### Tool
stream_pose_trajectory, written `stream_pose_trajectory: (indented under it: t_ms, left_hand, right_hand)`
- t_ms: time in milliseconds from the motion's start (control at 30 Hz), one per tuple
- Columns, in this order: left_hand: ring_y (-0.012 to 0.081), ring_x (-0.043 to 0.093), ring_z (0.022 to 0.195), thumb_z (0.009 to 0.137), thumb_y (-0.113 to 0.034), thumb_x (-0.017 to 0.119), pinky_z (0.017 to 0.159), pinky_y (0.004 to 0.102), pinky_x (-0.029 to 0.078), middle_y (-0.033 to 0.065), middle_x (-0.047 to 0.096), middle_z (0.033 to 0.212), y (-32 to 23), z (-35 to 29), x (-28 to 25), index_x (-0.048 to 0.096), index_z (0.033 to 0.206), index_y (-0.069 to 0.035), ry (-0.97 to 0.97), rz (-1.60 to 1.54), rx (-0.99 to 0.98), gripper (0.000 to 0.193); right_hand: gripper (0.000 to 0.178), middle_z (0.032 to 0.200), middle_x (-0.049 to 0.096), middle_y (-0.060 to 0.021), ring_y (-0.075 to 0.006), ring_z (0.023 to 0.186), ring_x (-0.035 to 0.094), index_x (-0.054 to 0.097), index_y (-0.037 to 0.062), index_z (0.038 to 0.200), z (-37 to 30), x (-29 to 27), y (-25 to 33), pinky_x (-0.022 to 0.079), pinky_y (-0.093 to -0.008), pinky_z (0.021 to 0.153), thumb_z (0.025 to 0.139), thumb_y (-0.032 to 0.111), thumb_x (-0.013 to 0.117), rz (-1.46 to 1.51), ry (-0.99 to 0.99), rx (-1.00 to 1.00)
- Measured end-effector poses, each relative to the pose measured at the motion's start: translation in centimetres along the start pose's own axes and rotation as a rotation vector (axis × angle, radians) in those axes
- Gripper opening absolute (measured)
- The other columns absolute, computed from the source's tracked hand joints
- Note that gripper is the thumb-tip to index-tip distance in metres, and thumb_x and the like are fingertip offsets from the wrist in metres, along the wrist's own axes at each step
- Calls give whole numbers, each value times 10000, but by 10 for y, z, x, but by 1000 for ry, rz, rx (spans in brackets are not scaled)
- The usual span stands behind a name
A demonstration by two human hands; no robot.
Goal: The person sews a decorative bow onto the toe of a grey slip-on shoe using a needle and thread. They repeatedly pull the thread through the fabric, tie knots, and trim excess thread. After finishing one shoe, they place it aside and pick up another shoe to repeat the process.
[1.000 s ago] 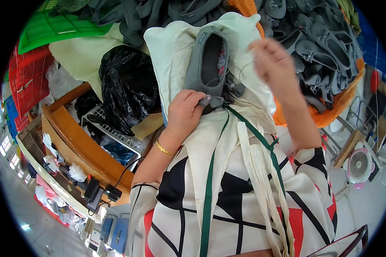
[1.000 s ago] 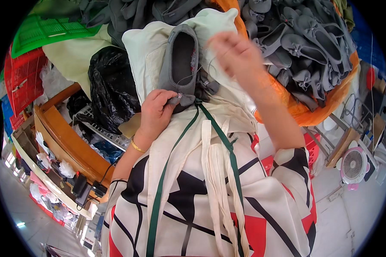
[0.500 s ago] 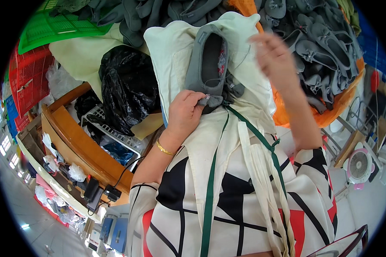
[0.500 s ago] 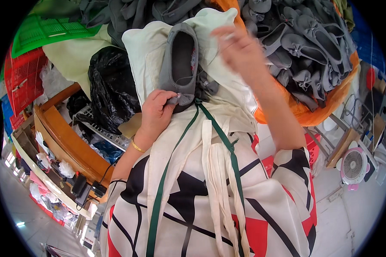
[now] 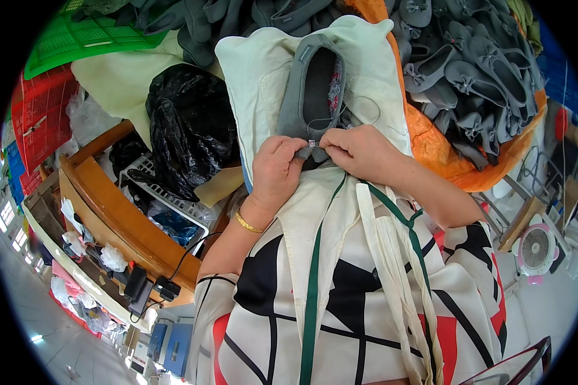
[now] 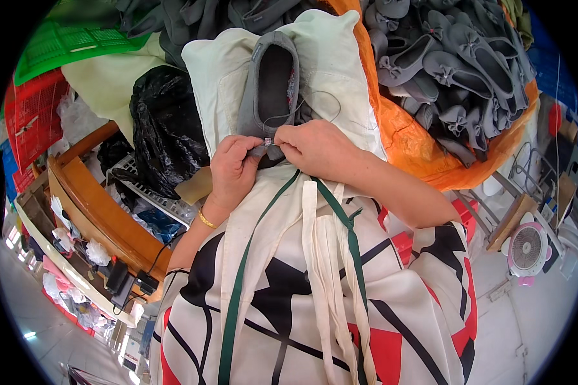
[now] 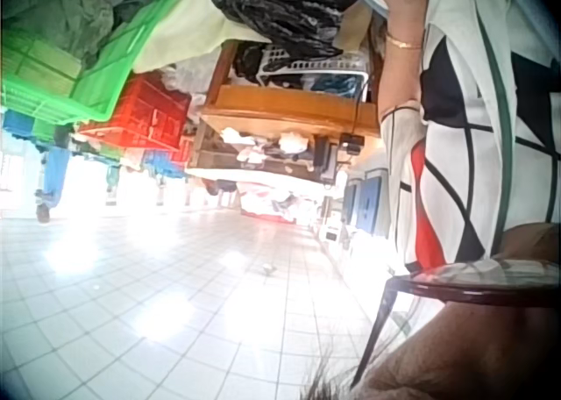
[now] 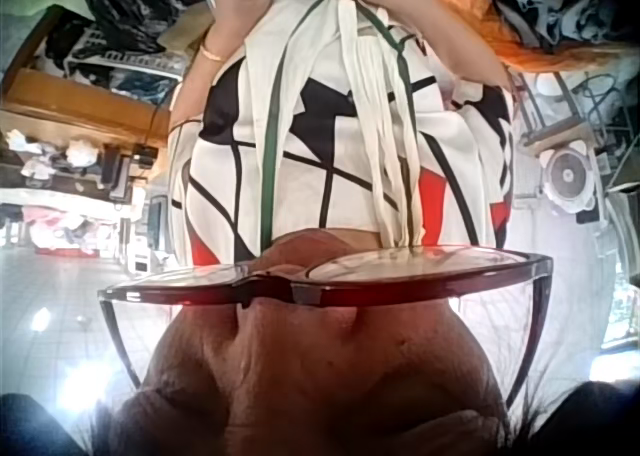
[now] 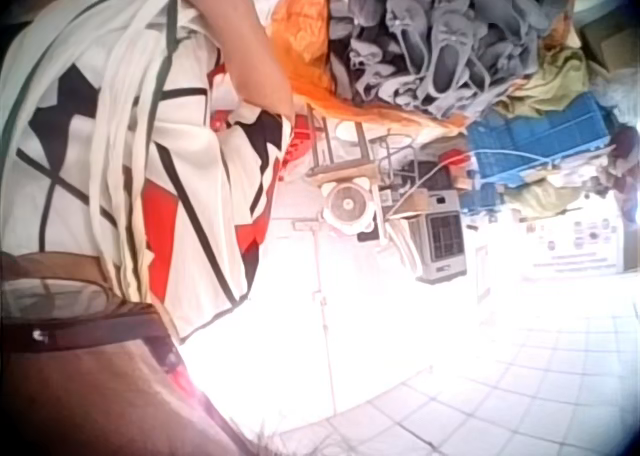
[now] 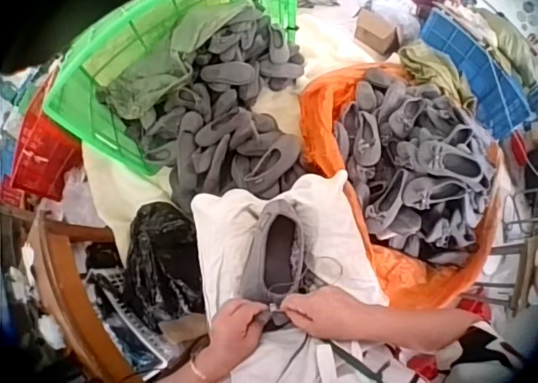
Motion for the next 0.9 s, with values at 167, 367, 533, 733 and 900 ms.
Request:
stream_pose_trajectory:
  t_ms: [167, 367, 533, 733, 900]
  left_hand:
    - [301, 616, 798, 690, 79, 699, 680, 373, 500, 107, 636, 865, -1, 0, -1, 665, 933, -44, -11, -7, 15, 275]
    - [258, 642, 776, 763, 65, 704, 662, 319, 521, 110, 654, 897, 1, -2, -1, 693, 976, -43, -2, 24, 31, 239]
    - [278, 627, 782, 697, 81, 695, 656, 356, 514, 97, 639, 870, -1, -2, 0, 678, 966, -52, -12, 66, 98, 301]
    - [283, 623, 776, 655, 89, 684, 644, 367, 516, 87, 632, 856, -2, -2, -1, 679, 960, -58, -23, 95, 165, 338]
    - [284, 627, 753, 659, 106, 664, 640, 367, 519, 97, 636, 841, -1, -2, -1, 685, 959, -49, -47, 70, 138, 339]
  right_hand:
    - [145, 758, 670, -171, -374, 713, 656, 656, 56, 932, 0, 1, -1, 523, -456, 668, 873, 144, 558, 43, -6, 18]
    - [155, 774, 673, -179, -379, 727, 657, 664, 46, 934, 0, 1, -3, 524, -458, 678, 855, 134, 563, 62, -5, 11]
    - [170, 796, 679, -185, -385, 755, 659, 674, 35, 926, 4, 0, -1, 523, -465, 707, 851, 136, 559, 77, 17, 14]
    - [170, 795, 683, -185, -393, 753, 660, 631, 31, 969, 3, 8, -1, 522, -481, 705, 884, 145, 538, 14, 27, 47]
    - [150, 704, 642, -183, -402, 659, 637, 524, 62, 1037, 1, 27, -7, 494, -493, 592, 939, 176, 532, -108, 34, 52]
Point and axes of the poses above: each hand's wrist, its own z-axis towards the middle knuckle, its own x-axis out of the palm, y = z × x, the point moved 5 cm from there along z, towards the middle knuckle
